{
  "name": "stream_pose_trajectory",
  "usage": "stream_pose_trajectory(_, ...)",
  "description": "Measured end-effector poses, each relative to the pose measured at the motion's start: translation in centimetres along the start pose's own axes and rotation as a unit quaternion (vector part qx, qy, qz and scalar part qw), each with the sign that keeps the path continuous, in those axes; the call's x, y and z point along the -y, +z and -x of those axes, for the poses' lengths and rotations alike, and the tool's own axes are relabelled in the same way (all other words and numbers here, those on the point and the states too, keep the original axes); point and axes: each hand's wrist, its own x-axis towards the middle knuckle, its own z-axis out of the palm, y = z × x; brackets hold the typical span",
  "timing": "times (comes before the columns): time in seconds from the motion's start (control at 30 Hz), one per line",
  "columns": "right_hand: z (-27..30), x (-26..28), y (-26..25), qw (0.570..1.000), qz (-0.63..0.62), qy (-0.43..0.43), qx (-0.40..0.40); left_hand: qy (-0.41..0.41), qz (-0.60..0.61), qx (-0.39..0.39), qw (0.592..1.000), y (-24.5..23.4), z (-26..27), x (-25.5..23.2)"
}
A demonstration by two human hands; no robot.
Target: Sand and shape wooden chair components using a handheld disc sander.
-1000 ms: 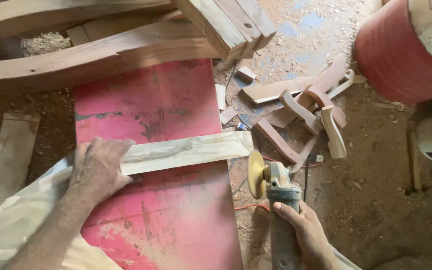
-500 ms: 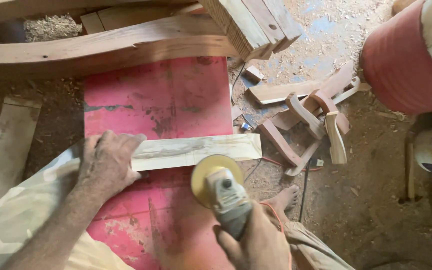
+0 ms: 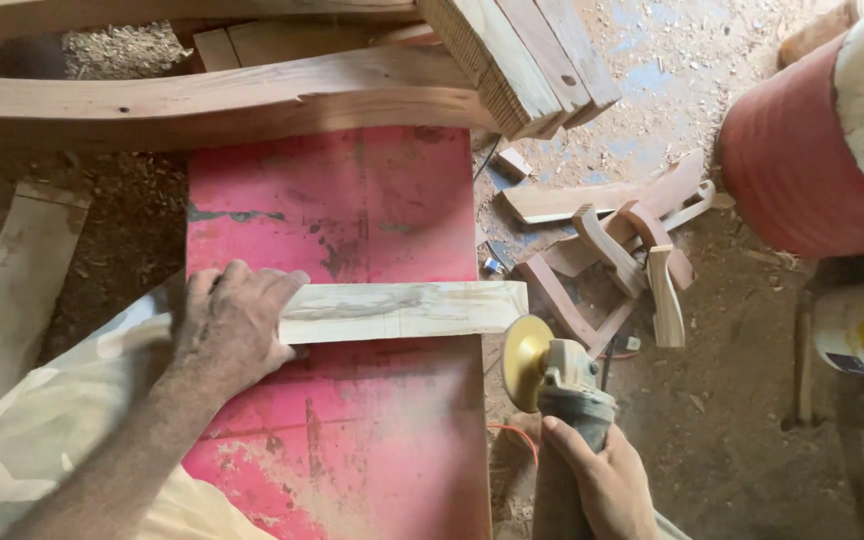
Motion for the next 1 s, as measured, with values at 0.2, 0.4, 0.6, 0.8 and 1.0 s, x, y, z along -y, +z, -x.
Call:
stream_pose_trajectory(0.2, 3.7, 5.8, 5.4, 0.97, 0.237, -0.036, -0.027, 0.017, -0.014, -0.022, 1.0, 0.7, 0.3, 0.5)
stream_pose_trajectory(0.4, 5.4, 9.7, 7.6, 0.915, 0.401, -0.032, 0.034, -0.002, -0.01, -0.013, 1.0, 0.5, 0.3, 0.2)
stream_pose_trajectory(0.6, 1.3, 4.7, 2.8, 0.976, 0.21, -0.009, -0.057, 0.011, -0.005, -0.034, 0.999, 0.5, 0.4, 0.4)
stream_pose_trajectory(0.8, 1.3, 5.1, 3.3, 0.995, 0.083, -0.008, -0.061, 0.014, 0.001, -0.023, 1.0, 0.6, 0.4, 0.4)
stream_pose_trajectory(1.0, 4.9, 11.4, 8.0, 0.909, 0.417, 0.018, -0.001, 0.017, 0.007, -0.037, 0.999, 0.5, 0.1, 0.2)
